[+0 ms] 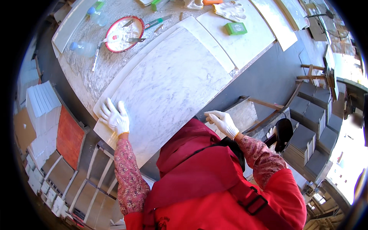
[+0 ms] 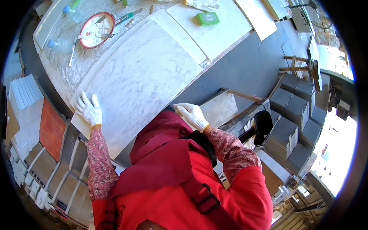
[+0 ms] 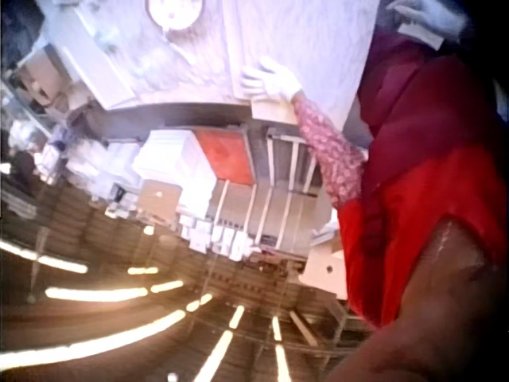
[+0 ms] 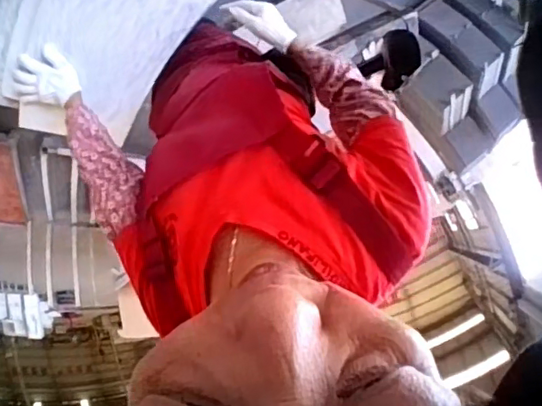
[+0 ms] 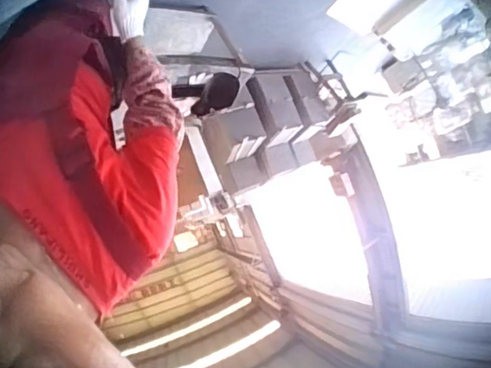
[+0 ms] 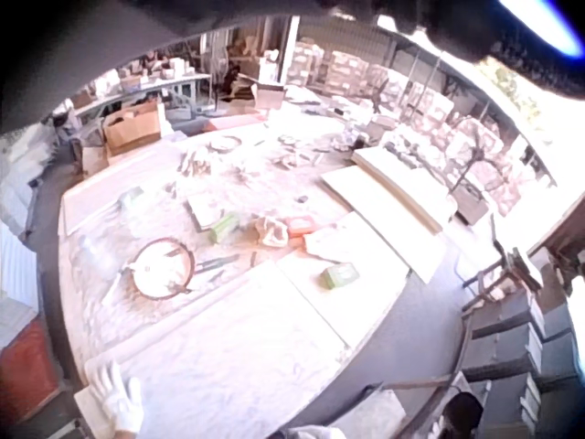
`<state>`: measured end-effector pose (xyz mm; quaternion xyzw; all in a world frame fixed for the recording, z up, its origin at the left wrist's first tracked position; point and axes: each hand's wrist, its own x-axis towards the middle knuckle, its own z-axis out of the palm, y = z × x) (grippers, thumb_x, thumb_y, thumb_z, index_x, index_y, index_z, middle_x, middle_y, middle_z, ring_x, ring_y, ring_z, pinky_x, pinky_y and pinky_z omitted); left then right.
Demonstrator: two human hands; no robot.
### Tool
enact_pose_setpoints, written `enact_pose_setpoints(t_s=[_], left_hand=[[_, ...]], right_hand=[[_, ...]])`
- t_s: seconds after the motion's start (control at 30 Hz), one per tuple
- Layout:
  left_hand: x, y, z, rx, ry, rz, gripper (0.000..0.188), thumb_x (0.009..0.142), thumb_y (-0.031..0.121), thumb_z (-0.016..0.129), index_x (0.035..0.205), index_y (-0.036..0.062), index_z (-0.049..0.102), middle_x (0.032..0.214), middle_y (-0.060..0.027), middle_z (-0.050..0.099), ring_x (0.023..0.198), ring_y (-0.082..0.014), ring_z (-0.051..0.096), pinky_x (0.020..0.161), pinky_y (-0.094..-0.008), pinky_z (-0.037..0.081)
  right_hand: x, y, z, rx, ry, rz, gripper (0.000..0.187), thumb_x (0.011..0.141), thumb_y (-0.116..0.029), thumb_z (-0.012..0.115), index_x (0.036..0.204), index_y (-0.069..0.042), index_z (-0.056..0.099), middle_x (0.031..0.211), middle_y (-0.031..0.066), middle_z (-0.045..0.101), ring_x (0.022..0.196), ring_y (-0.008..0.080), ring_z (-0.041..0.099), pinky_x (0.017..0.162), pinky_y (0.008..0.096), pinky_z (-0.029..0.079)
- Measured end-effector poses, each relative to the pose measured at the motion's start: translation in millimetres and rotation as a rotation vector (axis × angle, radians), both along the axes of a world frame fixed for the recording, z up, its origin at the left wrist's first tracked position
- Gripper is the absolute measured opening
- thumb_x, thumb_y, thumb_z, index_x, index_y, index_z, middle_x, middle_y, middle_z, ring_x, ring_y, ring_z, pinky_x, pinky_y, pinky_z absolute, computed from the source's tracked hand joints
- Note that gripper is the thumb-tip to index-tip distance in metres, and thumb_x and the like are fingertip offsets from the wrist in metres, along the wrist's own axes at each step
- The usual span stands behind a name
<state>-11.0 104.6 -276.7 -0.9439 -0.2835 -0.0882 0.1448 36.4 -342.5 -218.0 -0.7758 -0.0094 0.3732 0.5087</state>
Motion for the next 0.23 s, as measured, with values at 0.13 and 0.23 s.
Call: enact_pose_setpoints(t_s=[0.13,0.23], left_hand=[[1.0,5.5,-1.5,-0.069,-0.069,-0.072,0.065,0.097,0.057,0.048,0.144,0.0119,0.048,0.142,-0.0168,0.049,0.13,-0.04,0.044,0.105,-0.062,0.033],[3.7,9.9,-6.1,-0.195,-0.056,-0.063,0.068,0.095,0.06,0.05,0.144,0.0131,0.048,0.142,-0.016,0.049,0.13,-0.0383,0.045,0.107,-0.061,0.033]], right_hand=[[-13.6,13.8,-19.7,0.308,0.507,-0.295,0.046,0.099,-0.024,0.058,0.14,-0.002,0.052,0.107,0.0071,0.071,0.086,0.0151,0.067,0.072,0.0266,0.054],[-19.5,40.5,-36.4,0.462,0.676,-0.46,0.076,0.098,-0.034,0.065,0.156,-0.007,0.024,0.127,0.012,0.063,0.098,0.0207,0.066,0.081,0.0295,0.053]])
